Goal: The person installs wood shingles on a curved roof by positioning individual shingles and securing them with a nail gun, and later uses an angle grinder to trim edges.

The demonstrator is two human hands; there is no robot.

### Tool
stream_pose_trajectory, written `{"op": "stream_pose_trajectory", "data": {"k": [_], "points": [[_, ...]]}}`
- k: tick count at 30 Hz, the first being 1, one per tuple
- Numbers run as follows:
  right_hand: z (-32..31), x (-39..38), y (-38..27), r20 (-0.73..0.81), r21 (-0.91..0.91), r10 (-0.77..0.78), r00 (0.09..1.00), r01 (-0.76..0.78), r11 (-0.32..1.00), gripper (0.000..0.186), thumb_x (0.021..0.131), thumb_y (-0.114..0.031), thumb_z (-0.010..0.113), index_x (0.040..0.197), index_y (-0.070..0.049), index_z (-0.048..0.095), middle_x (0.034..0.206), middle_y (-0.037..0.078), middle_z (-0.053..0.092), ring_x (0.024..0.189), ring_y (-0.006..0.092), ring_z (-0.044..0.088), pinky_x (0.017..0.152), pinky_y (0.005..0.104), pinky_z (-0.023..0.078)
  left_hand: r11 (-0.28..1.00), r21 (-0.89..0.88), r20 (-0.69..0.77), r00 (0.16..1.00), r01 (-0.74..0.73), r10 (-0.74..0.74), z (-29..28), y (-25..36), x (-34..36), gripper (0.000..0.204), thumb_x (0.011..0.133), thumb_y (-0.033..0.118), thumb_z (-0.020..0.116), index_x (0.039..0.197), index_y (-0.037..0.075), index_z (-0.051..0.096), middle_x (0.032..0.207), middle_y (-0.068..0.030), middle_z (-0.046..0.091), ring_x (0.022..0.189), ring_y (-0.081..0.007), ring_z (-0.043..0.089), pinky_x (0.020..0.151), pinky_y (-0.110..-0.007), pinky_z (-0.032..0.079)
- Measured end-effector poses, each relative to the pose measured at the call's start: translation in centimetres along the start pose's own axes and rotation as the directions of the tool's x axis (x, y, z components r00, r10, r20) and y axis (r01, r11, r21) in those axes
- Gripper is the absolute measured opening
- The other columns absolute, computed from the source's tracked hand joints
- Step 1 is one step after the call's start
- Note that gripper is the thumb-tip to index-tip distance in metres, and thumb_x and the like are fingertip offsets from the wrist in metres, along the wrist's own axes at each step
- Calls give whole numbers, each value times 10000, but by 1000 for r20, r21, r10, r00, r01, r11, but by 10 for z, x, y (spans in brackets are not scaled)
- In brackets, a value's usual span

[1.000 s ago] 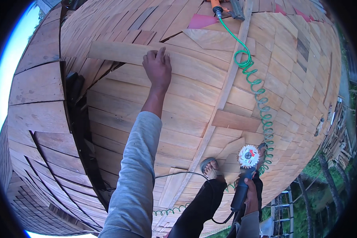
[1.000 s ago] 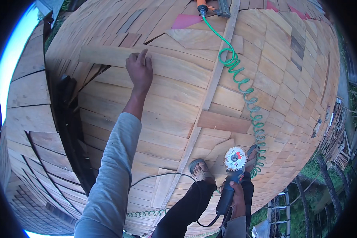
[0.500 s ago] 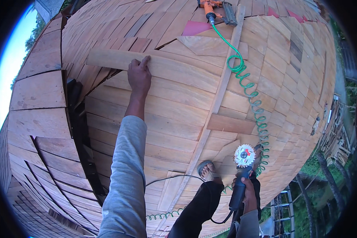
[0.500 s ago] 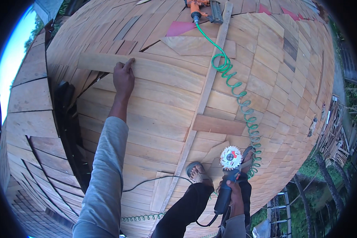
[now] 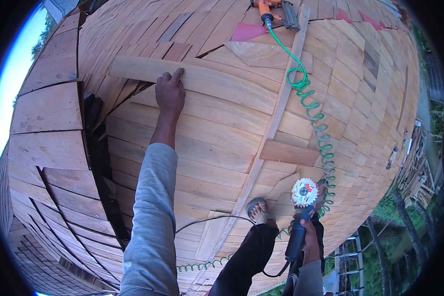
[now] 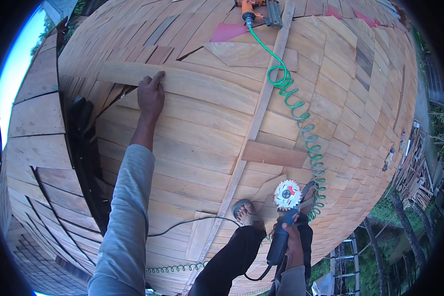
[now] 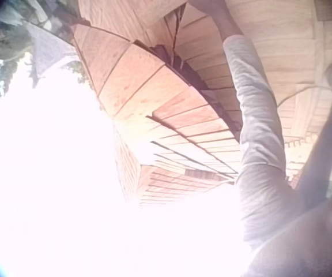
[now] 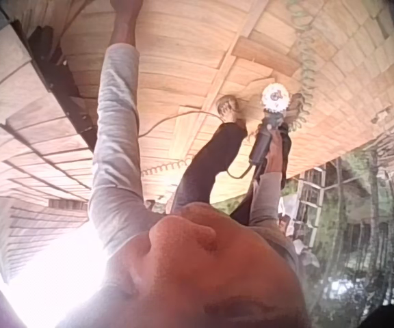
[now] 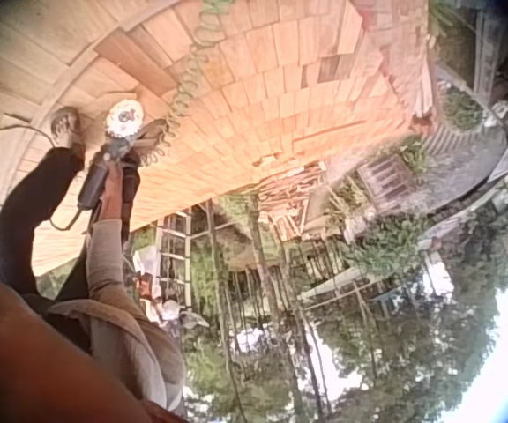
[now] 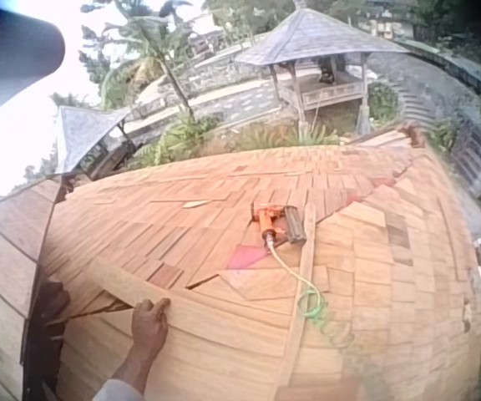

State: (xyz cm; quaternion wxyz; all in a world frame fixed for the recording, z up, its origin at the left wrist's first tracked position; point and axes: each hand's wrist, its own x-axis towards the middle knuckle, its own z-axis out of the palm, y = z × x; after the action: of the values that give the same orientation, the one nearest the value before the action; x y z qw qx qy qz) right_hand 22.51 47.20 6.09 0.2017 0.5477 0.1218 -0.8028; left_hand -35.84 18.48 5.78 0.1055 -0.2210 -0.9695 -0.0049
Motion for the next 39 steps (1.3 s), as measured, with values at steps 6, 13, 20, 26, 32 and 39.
{"op": "stream_pose_trajectory", "data": {"k": [6,13,20,26,32,39], "points": [[-2,-3,1,1,9,-15,1000,15,1000,561,848,-339,790,1261,-43,554,948,123,655,773,240,703,671,359,615,998,36,-11,998,58,-58,-21,-23,-7,236,949,134,649,1173,146,722,927,-134,630,882,-350,605,792,-492,503],[-7,-6,-3,19,22,-3,1000,2,1000,566,853,-347,791,1265,-41,554,954,132,656,772,238,704,675,363,613,761,-96,0,765,641,-644,-46,-35,-35,574,891,435,783,1172,-38,619,981,-176,659,969,-356,647,827,-485,522],[-14,-10,-10,24,15,19,1000,-19,1000,552,839,-317,803,1248,-39,558,957,132,655,781,233,698,678,361,607,131,-176,252,173,976,-952,10,182,25,1322,714,574,909,1598,-2,113,1540,-319,272,1341,-432,428,1076,-556,396],[-8,-14,-26,56,-61,0,998,3,998,524,822,-297,791,1223,-51,561,952,129,663,771,247,708,653,377,614,153,34,186,144,988,-972,29,197,36,1375,724,547,906,1644,83,-5,1575,-309,228,1385,-445,374,1127,-540,369],[-21,-24,-45,39,-25,-29,999,30,999,515,814,-308,790,1207,-58,570,950,125,669,773,246,709,660,380,615,183,68,199,166,981,-966,13,208,48,1290,752,389,862,1661,108,-9,1570,-334,218,1318,-435,436,1086,-537,397],[-25,-31,-59,42,-52,-19,999,21,998,540,801,-320,797,1210,-54,566,944,121,673,773,240,710,669,384,619,361,-115,74,370,926,-926,-25,166,10,1173,705,249,801,1634,44,116,1442,-316,304,1277,-458,398,1073,-569,416]]}}
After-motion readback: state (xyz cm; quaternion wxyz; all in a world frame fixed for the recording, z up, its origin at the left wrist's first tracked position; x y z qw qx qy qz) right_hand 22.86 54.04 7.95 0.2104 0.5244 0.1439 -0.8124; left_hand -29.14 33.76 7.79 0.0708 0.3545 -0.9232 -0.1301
